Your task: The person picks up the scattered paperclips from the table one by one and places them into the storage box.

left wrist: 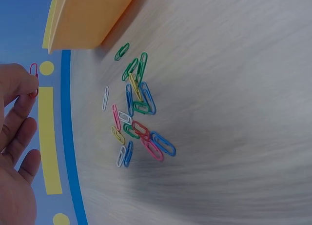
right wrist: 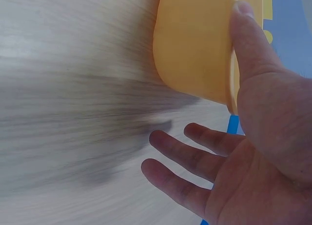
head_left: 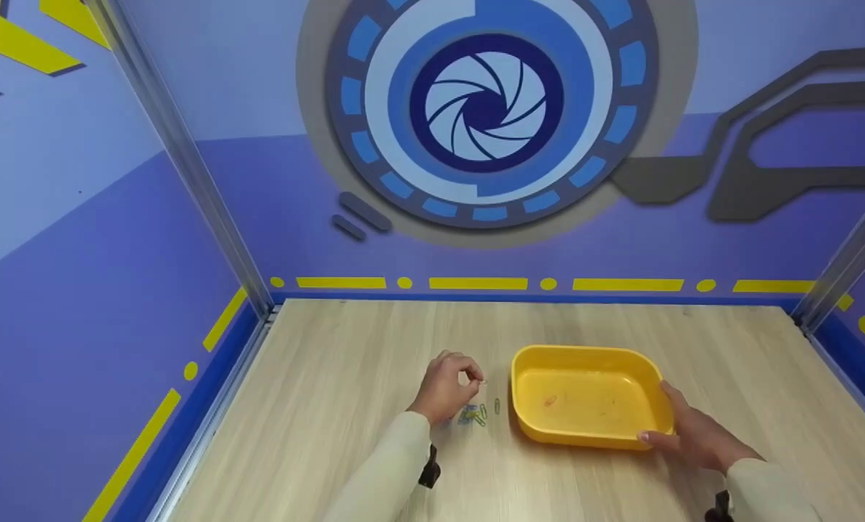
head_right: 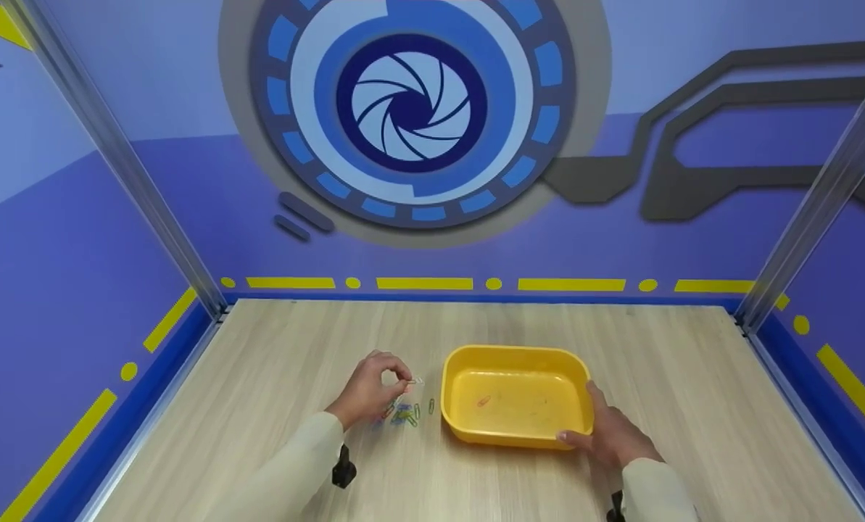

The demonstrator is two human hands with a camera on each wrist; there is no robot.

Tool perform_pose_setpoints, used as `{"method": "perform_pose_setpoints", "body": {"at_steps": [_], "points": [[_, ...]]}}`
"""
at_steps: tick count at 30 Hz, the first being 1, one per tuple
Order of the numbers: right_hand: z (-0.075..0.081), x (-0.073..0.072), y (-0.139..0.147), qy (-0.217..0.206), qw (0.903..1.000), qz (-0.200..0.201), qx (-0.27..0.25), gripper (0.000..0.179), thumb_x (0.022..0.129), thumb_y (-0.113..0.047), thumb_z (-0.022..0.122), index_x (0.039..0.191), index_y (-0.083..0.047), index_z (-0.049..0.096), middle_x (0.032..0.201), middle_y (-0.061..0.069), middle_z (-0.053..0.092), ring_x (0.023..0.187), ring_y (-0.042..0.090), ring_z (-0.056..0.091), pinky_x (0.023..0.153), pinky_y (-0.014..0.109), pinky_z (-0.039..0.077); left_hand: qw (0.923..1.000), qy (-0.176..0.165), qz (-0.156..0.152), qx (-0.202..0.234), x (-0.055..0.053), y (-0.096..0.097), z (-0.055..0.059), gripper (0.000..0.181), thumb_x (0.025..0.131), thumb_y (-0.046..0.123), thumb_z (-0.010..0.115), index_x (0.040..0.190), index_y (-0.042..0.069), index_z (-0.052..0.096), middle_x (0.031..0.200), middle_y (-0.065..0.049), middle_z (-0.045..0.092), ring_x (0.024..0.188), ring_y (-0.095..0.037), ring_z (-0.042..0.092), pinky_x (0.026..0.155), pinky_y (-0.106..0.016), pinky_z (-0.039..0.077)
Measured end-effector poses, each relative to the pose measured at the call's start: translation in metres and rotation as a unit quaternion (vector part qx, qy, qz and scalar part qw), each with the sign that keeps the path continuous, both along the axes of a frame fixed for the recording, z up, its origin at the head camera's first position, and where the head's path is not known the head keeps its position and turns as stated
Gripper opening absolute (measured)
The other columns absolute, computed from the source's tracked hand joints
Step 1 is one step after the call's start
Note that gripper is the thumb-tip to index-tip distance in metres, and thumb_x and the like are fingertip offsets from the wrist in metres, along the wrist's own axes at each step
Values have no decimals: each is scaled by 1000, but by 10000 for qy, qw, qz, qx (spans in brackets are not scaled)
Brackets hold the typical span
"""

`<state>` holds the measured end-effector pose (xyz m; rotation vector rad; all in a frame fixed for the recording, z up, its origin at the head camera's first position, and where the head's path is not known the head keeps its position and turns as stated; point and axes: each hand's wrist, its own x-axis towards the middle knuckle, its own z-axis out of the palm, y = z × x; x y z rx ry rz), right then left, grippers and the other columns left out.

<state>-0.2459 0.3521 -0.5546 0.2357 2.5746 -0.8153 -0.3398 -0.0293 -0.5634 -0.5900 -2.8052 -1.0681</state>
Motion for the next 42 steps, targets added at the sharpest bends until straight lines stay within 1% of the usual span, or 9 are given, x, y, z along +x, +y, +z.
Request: {"method": "perform_pose_setpoints", "body": {"at_steps": [3, 10, 13, 20, 26, 29, 32, 37, 42], "points": [[0, 1, 0, 56, 9999, 83, 35, 123, 66, -71, 57, 143, -2, -9, 145, 31, 15, 127, 50, 26, 100, 63, 19, 9999, 151, -74, -41, -1, 1, 2, 7, 80, 18, 66, 81, 25, 68, 80, 18, 58, 85, -4, 48, 91, -34, 37], [-1, 1, 0, 92, 9999, 46, 55, 121, 67, -69, 58, 144, -3, -9, 145, 30, 16, 127, 50, 26, 99, 63, 20, 10000, -88, 13, -7, -2, 3, 5, 9, 81, 19, 66, 82, 28, 66, 82, 19, 56, 88, -4, 47, 88, -31, 40], [-1, 1, -1, 52, 10000, 5, 37, 120, 68, -68, 59, 144, -4, -10, 145, 30, 16, 127, 49, 26, 100, 63, 19, 9999, -113, 12, -4, -2, 3, 7, 10, 81, 19, 66, 81, 29, 65, 82, 19, 57, 88, -3, 47, 86, -30, 40], [0, -2, -1, 113, 9999, 18, 64, 119, 69, -67, 59, 144, -6, -11, 146, 29, 16, 128, 49, 25, 100, 63, 18, 9999, 97, -24, 43, -3, 4, 9, 10, 80, 19, 67, 80, 29, 66, 81, 18, 57, 87, -4, 48, 84, -29, 40], [-2, 3, -1, 174, 9998, 64, 107, 118, 70, -66, 60, 144, -6, -9, 146, 28, 17, 129, 49, 24, 100, 63, 19, 9999, 89, -86, 56, -2, 9, 8, 10, 79, 19, 67, 79, 28, 66, 80, 18, 58, 87, -4, 47, 85, -28, 39], [-2, 3, 0, 236, 9996, 111, 136, 118, 70, -66, 59, 144, -5, -9, 146, 30, 16, 129, 50, 23, 100, 63, 20, 9994, 287, -204, 49, -2, 11, 7, 10, 79, 18, 67, 78, 28, 66, 79, 18, 58, 86, -4, 48, 85, -29, 39], [-3, 1, 0, 180, 9997, 69, 140, 119, 70, -67, 59, 144, -4, -10, 145, 31, 16, 128, 50, 23, 100, 62, 20, 9990, 348, -254, 65, -2, 13, 7, 10, 79, 18, 67, 79, 28, 66, 79, 17, 59, 85, -4, 48, 86, -29, 40], [-5, 1, 1, 90, 9999, 15, 64, 120, 68, -67, 59, 144, -5, -10, 145, 31, 17, 128, 50, 25, 100, 63, 20, 9997, 127, -202, 95, -1, 18, 6, 7, 79, 21, 68, 80, 29, 67, 80, 17, 59, 85, -4, 47, 85, -29, 39], [-4, 2, 1, 99, 9999, 7, 27, 119, 70, -66, 59, 144, -6, -11, 145, 30, 16, 128, 50, 25, 100, 62, 20, 9996, 94, -253, 106, 1, 23, 6, 6, 80, 21, 67, 81, 26, 68, 81, 16, 60, 85, -4, 47, 85, -28, 39]]}}
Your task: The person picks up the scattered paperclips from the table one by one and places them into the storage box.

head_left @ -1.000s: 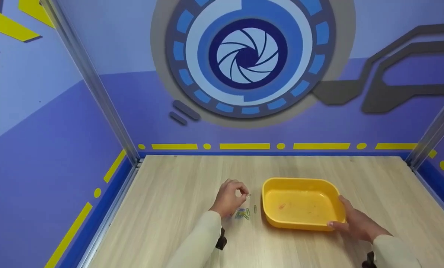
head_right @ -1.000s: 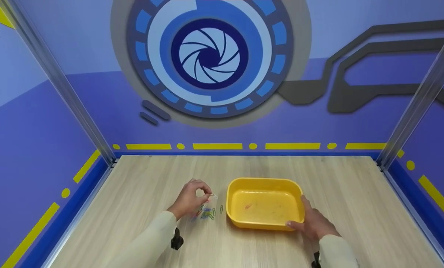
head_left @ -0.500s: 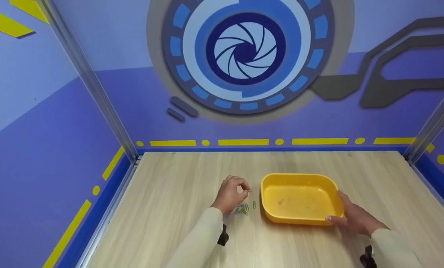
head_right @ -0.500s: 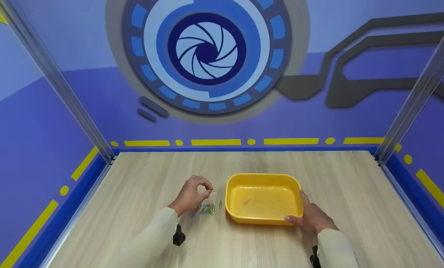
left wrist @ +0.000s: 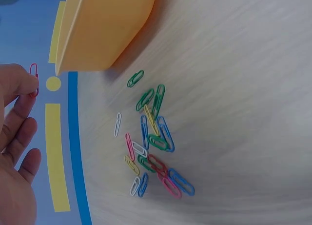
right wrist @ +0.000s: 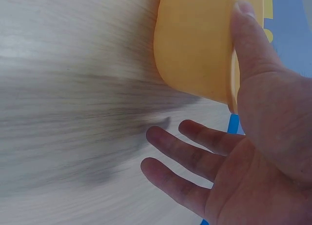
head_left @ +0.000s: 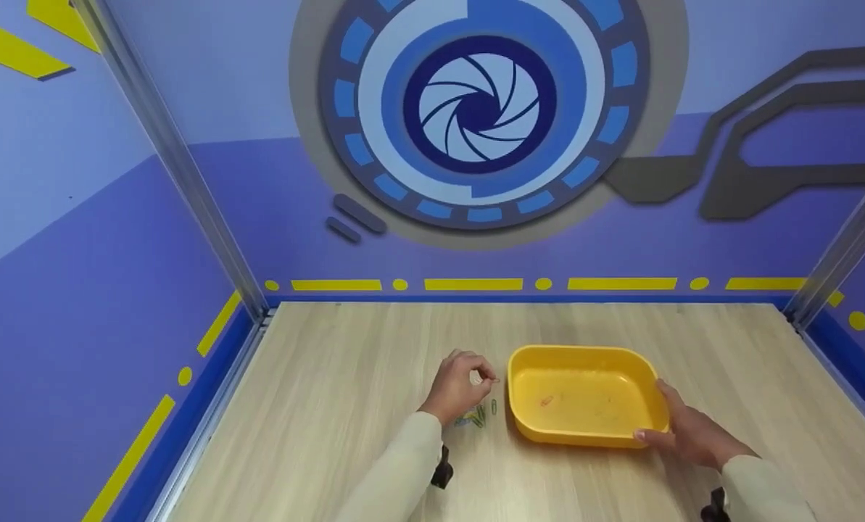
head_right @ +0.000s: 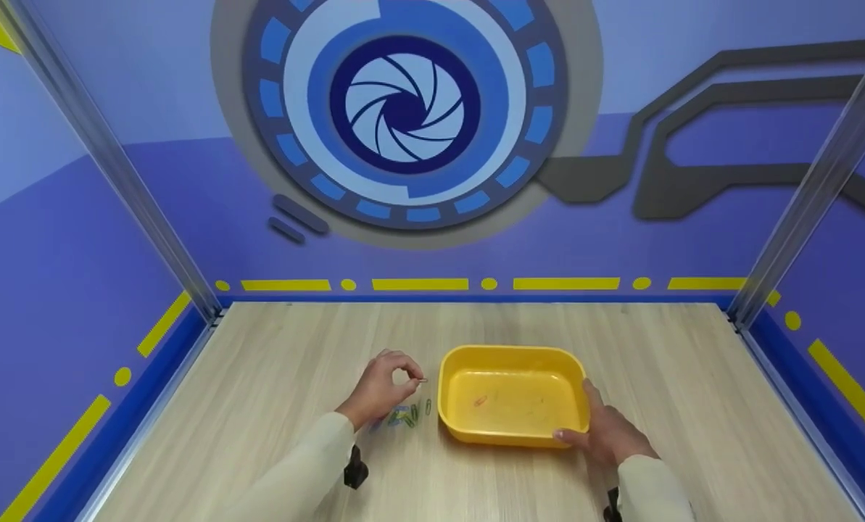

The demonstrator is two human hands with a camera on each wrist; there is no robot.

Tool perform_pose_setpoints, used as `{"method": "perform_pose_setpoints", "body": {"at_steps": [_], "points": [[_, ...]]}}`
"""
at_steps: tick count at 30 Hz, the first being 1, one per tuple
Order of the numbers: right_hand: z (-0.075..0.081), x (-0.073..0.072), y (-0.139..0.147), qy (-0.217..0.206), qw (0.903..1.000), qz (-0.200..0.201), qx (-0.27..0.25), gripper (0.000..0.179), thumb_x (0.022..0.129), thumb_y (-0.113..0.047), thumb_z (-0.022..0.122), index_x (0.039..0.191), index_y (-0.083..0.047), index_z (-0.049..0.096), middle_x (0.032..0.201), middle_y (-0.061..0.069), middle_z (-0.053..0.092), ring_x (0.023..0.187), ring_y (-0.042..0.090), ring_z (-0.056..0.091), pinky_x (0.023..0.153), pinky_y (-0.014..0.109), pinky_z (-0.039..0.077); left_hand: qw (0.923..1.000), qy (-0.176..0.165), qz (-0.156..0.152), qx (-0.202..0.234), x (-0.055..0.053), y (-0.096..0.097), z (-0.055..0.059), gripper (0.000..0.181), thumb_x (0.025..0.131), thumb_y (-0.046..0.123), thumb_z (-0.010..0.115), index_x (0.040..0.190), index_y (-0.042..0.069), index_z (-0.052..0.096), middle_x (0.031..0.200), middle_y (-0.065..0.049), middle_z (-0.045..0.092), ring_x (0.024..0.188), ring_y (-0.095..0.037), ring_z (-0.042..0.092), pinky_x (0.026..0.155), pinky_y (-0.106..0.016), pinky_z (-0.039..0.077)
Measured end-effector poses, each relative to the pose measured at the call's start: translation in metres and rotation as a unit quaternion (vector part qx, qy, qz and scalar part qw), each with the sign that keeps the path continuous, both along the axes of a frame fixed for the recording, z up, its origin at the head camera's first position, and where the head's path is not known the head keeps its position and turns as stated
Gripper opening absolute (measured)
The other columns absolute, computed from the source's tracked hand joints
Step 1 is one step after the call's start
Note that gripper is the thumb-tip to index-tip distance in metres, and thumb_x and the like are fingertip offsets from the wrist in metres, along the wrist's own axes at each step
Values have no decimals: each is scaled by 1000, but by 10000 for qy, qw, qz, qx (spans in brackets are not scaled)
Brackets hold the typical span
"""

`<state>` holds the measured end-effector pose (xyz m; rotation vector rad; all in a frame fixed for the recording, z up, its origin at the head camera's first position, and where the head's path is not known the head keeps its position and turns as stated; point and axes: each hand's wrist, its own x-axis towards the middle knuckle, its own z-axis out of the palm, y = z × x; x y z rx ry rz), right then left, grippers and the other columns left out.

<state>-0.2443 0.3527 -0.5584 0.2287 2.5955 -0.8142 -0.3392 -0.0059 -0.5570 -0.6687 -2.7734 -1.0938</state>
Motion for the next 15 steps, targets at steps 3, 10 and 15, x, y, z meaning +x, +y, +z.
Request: {"method": "perform_pose_setpoints", "body": {"at_steps": [3, 10, 15], "points": [[0, 0, 0, -16, 10000, -22, 9, 118, 70, -66, 60, 144, -6, -10, 145, 30, 17, 127, 50, 26, 100, 62, 21, 10000, 14, -76, 25, 0, 3, 0, 5, 80, 21, 67, 82, 25, 68, 82, 15, 61, 85, -4, 47, 84, -27, 39], [1, 0, -1, -18, 10000, 2, 22, 119, 69, -68, 58, 144, -6, -11, 145, 31, 16, 127, 50, 25, 100, 63, 20, 9996, 129, -227, 60, 0, 9, -2, 6, 80, 20, 67, 81, 26, 67, 81, 15, 61, 85, -6, 50, 85, -28, 39], [2, 0, -2, -35, 10000, -37, 22, 120, 68, -68, 58, 144, -6, -11, 144, 31, 18, 127, 51, 26, 99, 63, 22, 9992, 202, -315, 130, 0, 13, -2, 5, 79, 19, 68, 81, 24, 68, 80, 14, 61, 85, -6, 50, 85, -28, 39]]}}
